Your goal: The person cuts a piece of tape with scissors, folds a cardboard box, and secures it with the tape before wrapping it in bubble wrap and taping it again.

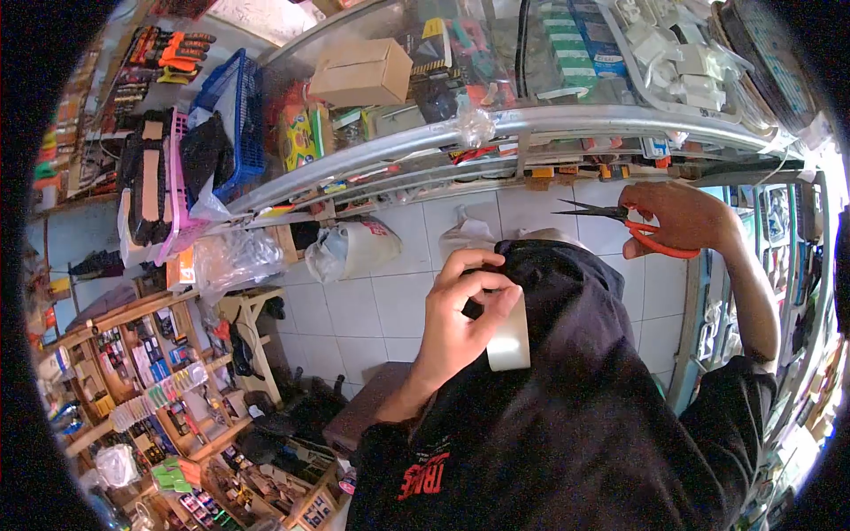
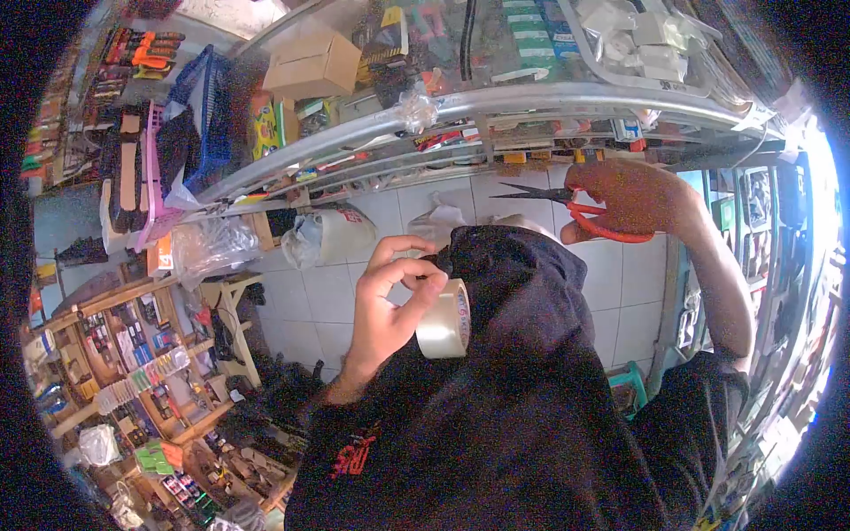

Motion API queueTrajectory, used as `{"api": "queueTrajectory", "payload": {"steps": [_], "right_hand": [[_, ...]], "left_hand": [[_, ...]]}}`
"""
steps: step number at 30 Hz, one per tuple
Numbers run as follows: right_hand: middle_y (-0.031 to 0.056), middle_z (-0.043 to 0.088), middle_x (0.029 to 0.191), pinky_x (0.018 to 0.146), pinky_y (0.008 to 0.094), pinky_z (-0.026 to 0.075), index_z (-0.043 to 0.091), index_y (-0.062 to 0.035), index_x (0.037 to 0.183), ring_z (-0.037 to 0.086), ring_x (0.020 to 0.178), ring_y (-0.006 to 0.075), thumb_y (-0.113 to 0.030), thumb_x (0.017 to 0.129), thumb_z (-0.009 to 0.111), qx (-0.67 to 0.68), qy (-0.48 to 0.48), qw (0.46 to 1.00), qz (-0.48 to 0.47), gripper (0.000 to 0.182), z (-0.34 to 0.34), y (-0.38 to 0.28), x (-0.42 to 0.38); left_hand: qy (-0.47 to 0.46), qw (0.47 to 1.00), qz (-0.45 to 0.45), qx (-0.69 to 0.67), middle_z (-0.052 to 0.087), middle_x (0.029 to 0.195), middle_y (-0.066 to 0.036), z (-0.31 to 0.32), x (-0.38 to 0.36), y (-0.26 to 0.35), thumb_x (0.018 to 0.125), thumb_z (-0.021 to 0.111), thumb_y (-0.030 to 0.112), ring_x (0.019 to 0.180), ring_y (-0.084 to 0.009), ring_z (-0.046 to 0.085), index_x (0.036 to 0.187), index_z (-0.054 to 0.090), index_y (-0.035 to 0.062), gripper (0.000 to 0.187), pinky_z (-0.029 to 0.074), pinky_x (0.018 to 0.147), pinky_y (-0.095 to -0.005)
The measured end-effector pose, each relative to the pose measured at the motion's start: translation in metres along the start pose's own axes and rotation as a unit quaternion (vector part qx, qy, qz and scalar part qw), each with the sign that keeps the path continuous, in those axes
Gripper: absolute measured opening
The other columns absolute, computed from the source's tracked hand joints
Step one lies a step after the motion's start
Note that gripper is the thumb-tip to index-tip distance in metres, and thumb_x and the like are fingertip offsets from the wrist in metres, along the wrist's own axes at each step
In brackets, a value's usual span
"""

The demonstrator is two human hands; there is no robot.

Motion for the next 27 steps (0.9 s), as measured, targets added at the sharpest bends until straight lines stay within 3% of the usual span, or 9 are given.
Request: {"api": "queueTrajectory", "payload": {"steps": [2, 5, 8, 11, 14, 15, 19, 24, 27], "right_hand": [[0.0168, 0.069, 0.101, 0.083, 0.0448, 0.054, 0.061, -0.0012, 0.116, 0.069, 0.095, 0.0342, -0.074, 0.072, 0.077, 0.013, 0.008, 1.000, 0.003, 0.087, -0.002, 0.003, 0.002], [0.0163, 0.068, 0.099, 0.082, 0.0451, 0.054, 0.060, -0.0022, 0.119, 0.069, 0.095, 0.0345, -0.074, 0.072, 0.077, 0.030, 0.044, 0.998, -0.018, 0.088, -0.007, 0.009, 0.008], [0.0169, 0.069, 0.101, 0.083, 0.0456, 0.054, 0.060, -0.0038, 0.124, 0.069, 0.096, 0.0350, -0.070, 0.076, 0.077, 0.051, 0.070, 0.996, -0.013, 0.084, -0.019, 0.005, 0.007], [0.0197, 0.071, 0.108, 0.084, 0.0462, 0.055, 0.059, -0.0051, 0.128, 0.070, 0.098, 0.0367, -0.057, 0.086, 0.077, 0.091, 0.092, 0.992, 0.008, 0.069, -0.040, -0.011, 0.011], [0.0153, 0.065, 0.091, 0.077, 0.0389, 0.052, 0.055, -0.0036, 0.128, 0.063, 0.081, 0.0270, -0.051, 0.090, 0.076, 0.191, 0.238, 0.951, -0.043, 0.065, -0.044, -0.006, 0.032], [0.0150, 0.065, 0.090, 0.074, 0.0364, 0.051, 0.055, -0.0029, 0.127, 0.061, 0.077, 0.0237, -0.044, 0.094, 0.075, 0.215, 0.258, 0.941, -0.049, 0.056, -0.050, -0.009, 0.038], [0.0177, 0.069, 0.094, 0.074, 0.0435, 0.054, 0.056, -0.0039, 0.123, 0.068, 0.081, 0.0329, -0.044, 0.094, 0.073, 0.167, 0.341, 0.921, 0.091, 0.052, -0.068, 0.000, 0.076], [0.0227, 0.070, 0.100, 0.076, 0.0545, 0.055, 0.057, -0.0072, 0.119, 0.069, 0.091, 0.0458, -0.040, 0.095, 0.067, 0.032, 0.483, 0.866, 0.125, 0.042, -0.091, 0.015, 0.124], [0.0215, 0.067, 0.106, 0.083, 0.0529, 0.057, 0.059, -0.0061, 0.114, 0.067, 0.102, 0.0428, -0.034, 0.094, 0.063, -0.024, 0.504, 0.854, 0.130, 0.034, -0.102, 0.004, 0.135]], "left_hand": [[0.004, 1.000, -0.004, -0.002, 0.067, 0.120, -0.011, -0.001, 0.002, -0.001, 0.088, 0.079, 0.012, 0.077, -0.0085, 0.060, 0.095, 0.076, 0.0020, 0.012, 0.048, 0.075, -0.0246], [-0.018, 0.999, -0.028, 0.007, 0.062, 0.123, -0.013, -0.005, 0.010, -0.006, 0.092, 0.076, 0.011, 0.086, -0.0150, 0.067, 0.104, 0.074, 0.0014, 0.015, 0.055, 0.071, -0.0261], [-0.053, 0.998, -0.012, -0.027, 0.058, 0.131, -0.013, -0.005, 0.012, -0.013, 0.090, 0.078, 0.012, 0.107, -0.0181, 0.063, 0.123, 0.068, 0.0033, 0.035, 0.056, 0.080, -0.0298], [-0.078, 0.994, 0.008, -0.078, 0.055, 0.140, -0.008, 0.006, 0.008, -0.030, 0.082, 0.084, 0.015, 0.102, -0.0125, 0.057, 0.150, 0.046, 0.0085, 0.078, 0.047, 0.096, -0.0313], [-0.090, 0.977, -0.026, -0.192, 0.048, 0.145, -0.010, 0.017, 0.005, -0.063, 0.083, 0.082, 0.015, 0.116, -0.0183, 0.051, 0.163, 0.017, 0.0115, 0.104, 0.044, 0.105, -0.0381], [-0.099, 0.970, -0.052, -0.214, 0.042, 0.146, -0.016, 0.019, 0.005, -0.069, 0.078, 0.086, 0.014, 0.119, -0.0232, 0.052, 0.165, 0.007, 0.0126, 0.118, 0.041, 0.109, -0.0414], [-0.117, 0.947, -0.025, -0.298, 0.033, 0.151, -0.016, 0.032, 0.003, -0.086, 0.075, 0.089, 0.016, 0.122, -0.0251, 0.051, 0.166, -0.007, 0.0160, 0.132, 0.041, 0.109, -0.0431], [-0.121, 0.935, 0.000, -0.333, 0.032, 0.153, -0.017, 0.031, 0.009, -0.093, 0.073, 0.092, 0.023, 0.126, -0.0270, 0.051, 0.165, -0.010, 0.0165, 0.138, 0.041, 0.110, -0.0458], [-0.093, 0.940, 0.009, -0.327, 0.030, 0.154, -0.018, 0.012, 0.019, -0.086, 0.073, 0.093, 0.025, 0.124, -0.0268, 0.052, 0.166, -0.008, 0.0166, 0.138, 0.044, 0.108, -0.0468]]}}
Point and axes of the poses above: each hand's wrist, its own x-axis towards the middle knuckle, its own z-axis out of the palm, y = z × x, the point moved 9 cm from there along x, towards the middle knuckle
